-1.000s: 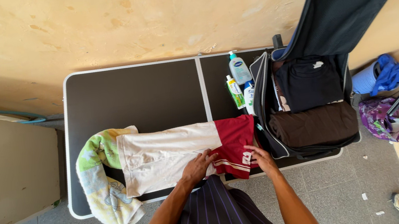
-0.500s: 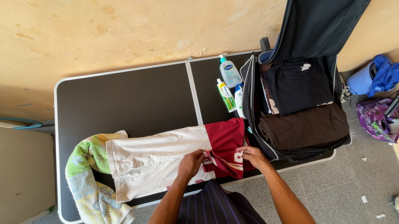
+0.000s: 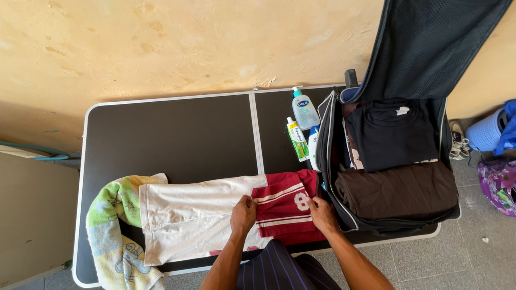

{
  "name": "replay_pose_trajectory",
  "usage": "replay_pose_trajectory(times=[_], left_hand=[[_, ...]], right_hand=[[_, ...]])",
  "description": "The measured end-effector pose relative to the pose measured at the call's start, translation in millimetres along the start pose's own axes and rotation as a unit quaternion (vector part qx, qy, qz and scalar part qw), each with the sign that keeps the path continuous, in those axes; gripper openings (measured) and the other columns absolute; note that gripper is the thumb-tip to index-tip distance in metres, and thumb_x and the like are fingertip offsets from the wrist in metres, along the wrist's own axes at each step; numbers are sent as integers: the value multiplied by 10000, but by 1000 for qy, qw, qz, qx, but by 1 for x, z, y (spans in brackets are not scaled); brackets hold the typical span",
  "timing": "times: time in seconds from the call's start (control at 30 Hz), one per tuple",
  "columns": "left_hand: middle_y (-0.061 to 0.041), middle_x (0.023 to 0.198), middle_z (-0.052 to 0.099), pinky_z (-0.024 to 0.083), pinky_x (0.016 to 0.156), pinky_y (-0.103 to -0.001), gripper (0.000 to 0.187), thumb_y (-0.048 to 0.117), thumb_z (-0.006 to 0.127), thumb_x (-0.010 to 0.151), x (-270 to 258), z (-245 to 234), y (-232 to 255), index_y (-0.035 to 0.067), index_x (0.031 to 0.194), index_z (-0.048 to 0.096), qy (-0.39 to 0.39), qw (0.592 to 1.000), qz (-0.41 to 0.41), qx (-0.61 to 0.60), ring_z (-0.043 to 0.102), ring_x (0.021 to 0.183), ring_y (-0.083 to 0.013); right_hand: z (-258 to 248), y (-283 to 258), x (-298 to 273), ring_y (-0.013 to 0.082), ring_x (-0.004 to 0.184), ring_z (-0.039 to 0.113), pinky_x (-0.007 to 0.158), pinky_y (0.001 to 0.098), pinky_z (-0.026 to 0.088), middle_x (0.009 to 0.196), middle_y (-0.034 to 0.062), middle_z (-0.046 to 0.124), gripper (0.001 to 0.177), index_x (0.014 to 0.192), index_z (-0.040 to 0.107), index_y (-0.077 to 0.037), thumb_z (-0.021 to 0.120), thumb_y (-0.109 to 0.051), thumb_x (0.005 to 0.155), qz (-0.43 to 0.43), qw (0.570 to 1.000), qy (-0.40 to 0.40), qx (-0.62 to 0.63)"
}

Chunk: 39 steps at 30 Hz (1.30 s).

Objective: The person folds several garments and a towel on a table, then places them into an open suitcase. Items handled include a brown t-shirt, a black t-shirt, a red and white t-shirt, and a patterned towel. The person folds each item by hand and stacks them inside the suitcase.

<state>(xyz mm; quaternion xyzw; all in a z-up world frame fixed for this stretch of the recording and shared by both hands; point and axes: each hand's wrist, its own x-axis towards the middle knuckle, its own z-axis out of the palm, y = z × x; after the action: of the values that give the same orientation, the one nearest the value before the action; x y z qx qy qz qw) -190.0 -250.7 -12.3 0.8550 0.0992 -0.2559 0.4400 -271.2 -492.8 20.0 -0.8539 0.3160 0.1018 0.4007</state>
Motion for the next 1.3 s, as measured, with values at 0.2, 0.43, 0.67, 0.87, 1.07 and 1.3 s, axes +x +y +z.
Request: replay_pose_trajectory(times=[0.2,0.43,0.67,0.87,1.07,1.3], left_hand=[[-189,1046,752,521,866,-525,432,492,544,1011,-5,4,9,107,1204,564,9,998,7,64,694,1039,-422],[-224,1054,739,515,902,-535,396,435,425,1044,-3,7,8,117,1113,651,18,987,17,157,694,1021,-432],[-231,1080,729,503,902,-544,412,438,393,1060,2,-6,9,99,1151,607,24,994,5,105,679,1025,-436],[-152,1152,735,528,889,-489,350,373,523,1008,3,-61,-18,109,1224,597,100,995,12,-10,709,1002,-361],[-279,1265,584,468,981,-484,571,334,700,935,-5,-172,-99,-65,1296,509,379,924,-4,-44,593,1140,-381],[-269,1221,642,464,1018,-495,829,643,750,822,0,-212,-147,-42,1248,559,335,935,-102,-50,615,1158,-436]], right_hand=[[1,-14,-11,422,824,699,690,509,536,853,192,729,437,958,694,-68,593,-493,943,-40,994,46,-90],[6,-38,14,354,745,724,705,450,539,773,191,752,455,926,710,-58,623,-504,945,-14,997,-60,-38],[8,-24,25,343,738,692,712,444,529,775,176,708,386,948,690,-31,640,-413,970,-35,998,39,19],[20,-29,14,369,869,725,794,476,549,871,150,730,322,1133,628,-69,604,-356,990,-15,995,94,-6],[66,-54,-17,283,947,712,772,386,615,1107,177,689,449,1394,435,-72,574,-279,1020,-31,999,34,2],[168,-119,-59,293,1324,553,1112,422,455,1413,213,571,607,1509,382,-54,598,-296,995,-102,957,-187,199]])
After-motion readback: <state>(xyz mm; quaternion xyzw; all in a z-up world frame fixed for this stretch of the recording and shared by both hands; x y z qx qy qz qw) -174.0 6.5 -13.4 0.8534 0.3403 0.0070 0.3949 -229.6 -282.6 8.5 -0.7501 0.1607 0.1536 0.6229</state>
